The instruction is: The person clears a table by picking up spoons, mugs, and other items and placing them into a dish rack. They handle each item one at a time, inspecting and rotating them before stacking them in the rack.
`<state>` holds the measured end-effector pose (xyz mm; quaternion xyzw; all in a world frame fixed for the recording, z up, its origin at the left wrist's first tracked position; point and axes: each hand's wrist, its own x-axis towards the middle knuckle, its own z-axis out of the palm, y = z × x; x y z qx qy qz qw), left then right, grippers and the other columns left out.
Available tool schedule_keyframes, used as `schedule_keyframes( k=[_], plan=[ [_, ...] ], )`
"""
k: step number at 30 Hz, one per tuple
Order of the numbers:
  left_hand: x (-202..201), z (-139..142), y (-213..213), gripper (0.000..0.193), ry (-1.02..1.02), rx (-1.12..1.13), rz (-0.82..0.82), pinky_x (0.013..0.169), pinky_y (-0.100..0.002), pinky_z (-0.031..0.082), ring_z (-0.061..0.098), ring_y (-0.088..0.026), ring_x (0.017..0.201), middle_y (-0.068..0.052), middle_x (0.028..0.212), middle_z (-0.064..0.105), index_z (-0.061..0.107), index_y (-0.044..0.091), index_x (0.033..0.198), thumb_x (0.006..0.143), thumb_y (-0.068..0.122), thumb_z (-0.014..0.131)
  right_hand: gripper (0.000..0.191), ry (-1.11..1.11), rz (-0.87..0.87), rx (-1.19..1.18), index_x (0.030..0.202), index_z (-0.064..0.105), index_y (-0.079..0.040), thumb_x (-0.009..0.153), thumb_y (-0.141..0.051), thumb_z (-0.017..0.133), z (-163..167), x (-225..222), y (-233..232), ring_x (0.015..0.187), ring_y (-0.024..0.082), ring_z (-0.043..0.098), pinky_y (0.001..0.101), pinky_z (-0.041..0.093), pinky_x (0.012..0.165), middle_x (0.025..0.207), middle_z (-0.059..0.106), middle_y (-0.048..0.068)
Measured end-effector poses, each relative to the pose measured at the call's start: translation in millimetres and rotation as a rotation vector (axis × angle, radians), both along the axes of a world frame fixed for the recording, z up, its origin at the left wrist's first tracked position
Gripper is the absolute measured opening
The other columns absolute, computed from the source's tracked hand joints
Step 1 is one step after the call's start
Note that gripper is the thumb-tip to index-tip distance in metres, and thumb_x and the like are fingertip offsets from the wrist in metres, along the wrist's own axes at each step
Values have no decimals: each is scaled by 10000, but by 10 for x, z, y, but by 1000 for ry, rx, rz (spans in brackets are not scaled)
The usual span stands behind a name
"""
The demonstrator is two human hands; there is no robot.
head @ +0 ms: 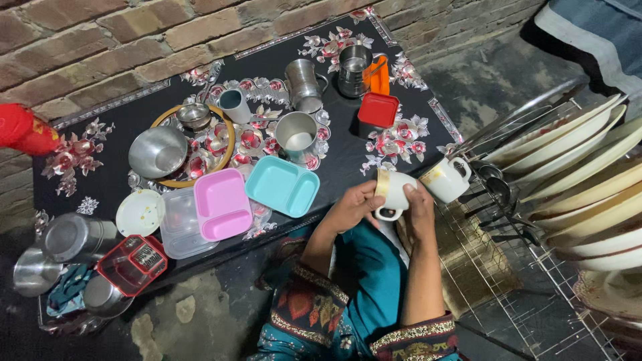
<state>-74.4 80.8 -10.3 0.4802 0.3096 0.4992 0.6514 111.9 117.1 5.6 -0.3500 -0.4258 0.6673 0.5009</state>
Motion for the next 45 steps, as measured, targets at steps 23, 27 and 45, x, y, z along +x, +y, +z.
schedule_keyframes(
  k=[23,27,45],
  plan=[
    [-20,-139,68,477,9,20,423,609,-285,642,724,-148,911,-155,1186,737,600,-22,1398,1011,251,655,1008,119,219,165,1606,291,-130,733,-146,794,129,-14,-98,1238,261,589,386,564,904,1463,505,120],
    [-56,-69,49,478,30,-18,435,638,-276,642,734,-148,886,-147,1168,749,610,-22,1383,996,252,670,923,148,105,79,1547,350,-75,732,-114,782,208,-151,-186,1151,251,634,361,594,857,1394,545,138],
    [61,251,-44,257,340,493,491,1074,-391,481,571,-270,1315,-126,1304,691,773,14,1060,839,128,836,709,223,-280,23,1264,567,44,987,-609,550,-607,-155,-298,712,208,688,310,576,602,1006,709,165]
  ],
)
